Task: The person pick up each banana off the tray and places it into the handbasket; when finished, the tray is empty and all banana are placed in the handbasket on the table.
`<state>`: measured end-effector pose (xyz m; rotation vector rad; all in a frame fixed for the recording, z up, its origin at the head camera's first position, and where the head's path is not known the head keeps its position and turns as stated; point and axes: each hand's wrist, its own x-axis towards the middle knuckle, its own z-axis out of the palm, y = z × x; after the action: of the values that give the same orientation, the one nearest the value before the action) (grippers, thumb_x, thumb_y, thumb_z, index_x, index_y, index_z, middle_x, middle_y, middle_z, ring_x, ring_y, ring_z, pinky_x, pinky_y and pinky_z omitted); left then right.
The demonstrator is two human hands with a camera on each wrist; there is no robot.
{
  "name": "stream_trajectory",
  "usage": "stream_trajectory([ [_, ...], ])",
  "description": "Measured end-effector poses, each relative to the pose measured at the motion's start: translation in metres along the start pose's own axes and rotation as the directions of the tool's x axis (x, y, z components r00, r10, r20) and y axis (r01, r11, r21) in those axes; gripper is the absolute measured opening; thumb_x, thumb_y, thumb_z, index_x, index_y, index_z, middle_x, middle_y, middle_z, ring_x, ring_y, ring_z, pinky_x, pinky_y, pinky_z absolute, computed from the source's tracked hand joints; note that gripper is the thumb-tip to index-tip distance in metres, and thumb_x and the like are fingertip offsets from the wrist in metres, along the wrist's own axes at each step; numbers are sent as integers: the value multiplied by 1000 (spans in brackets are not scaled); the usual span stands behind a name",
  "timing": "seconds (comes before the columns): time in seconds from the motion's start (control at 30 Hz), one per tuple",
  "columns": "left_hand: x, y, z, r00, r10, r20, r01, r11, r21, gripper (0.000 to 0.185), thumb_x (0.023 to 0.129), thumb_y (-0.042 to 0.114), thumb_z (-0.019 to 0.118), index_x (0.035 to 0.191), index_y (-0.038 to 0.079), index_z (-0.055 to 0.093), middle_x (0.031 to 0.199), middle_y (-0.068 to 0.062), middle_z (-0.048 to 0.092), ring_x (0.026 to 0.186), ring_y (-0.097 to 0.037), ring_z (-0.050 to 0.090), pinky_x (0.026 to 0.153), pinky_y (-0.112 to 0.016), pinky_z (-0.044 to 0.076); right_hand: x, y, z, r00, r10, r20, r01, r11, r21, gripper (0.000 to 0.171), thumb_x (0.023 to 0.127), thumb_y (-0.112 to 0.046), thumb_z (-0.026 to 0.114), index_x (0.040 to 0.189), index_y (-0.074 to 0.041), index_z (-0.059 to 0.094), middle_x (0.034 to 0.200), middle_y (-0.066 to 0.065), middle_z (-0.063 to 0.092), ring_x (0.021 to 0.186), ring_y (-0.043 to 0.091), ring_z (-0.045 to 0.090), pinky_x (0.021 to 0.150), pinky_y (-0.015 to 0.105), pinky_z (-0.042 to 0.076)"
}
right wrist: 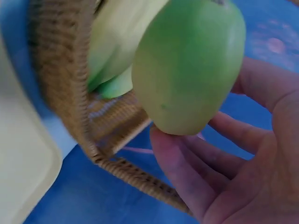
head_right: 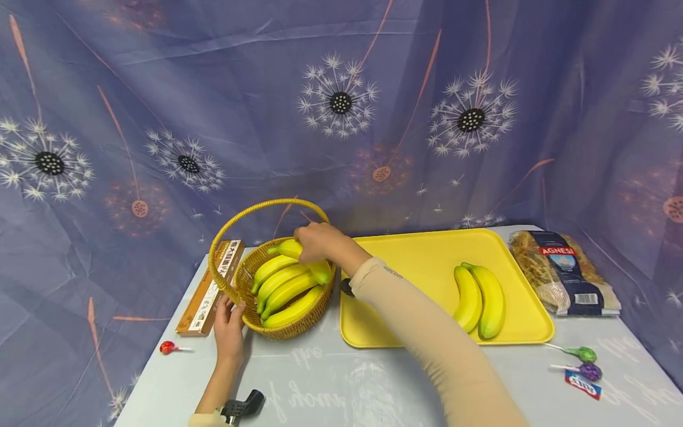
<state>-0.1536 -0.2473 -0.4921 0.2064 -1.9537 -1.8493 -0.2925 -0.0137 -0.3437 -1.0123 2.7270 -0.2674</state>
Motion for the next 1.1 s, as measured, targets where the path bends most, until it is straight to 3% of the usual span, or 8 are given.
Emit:
stream_trajectory([
  [0.13,0,-1,2,1000,-7,14,7,1000,-15,44,99,15,54,141,6,45,139,-15,46,121,-31,48,93,-36,47,19,-7,4,994,87,67,-80,992,-100,55,89,-31,62,140,-16,48,125,6,57,96,23,57,77,37,48],
  [0.33,-1,-2,3,1000,-14,0,14,1000,-20,42,98,14,54,139,7,47,136,-14,47,121,-32,49,91,-33,49,31,-17,4,977,160,141,-138,979,-150,58,92,-29,57,146,-15,40,142,10,43,119,26,48,81,36,45],
  [0.6,0,2,1,1000,-9,7,9,1000,-2,44,99,16,53,142,7,45,139,-15,45,122,-32,48,94,-39,46,41,-22,7,978,187,93,-167,968,-189,48,97,-26,52,143,-15,43,136,10,47,114,25,50,80,36,47],
  [0.9,-1,2,-2,1000,-22,1,22,999,28,43,99,16,53,141,8,46,137,-13,47,119,-27,50,89,-27,48,53,-22,27,971,228,77,-200,942,-271,44,97,-24,56,140,-16,48,128,7,52,111,22,53,78,35,51],
  [1.1,-1,4,-1,1000,-21,-7,21,1000,19,43,99,15,54,141,8,46,136,-11,47,119,-25,50,90,-26,47,55,-21,29,966,245,85,-216,942,-257,45,99,-21,53,143,-15,44,134,8,49,115,24,51,79,36,51],
])
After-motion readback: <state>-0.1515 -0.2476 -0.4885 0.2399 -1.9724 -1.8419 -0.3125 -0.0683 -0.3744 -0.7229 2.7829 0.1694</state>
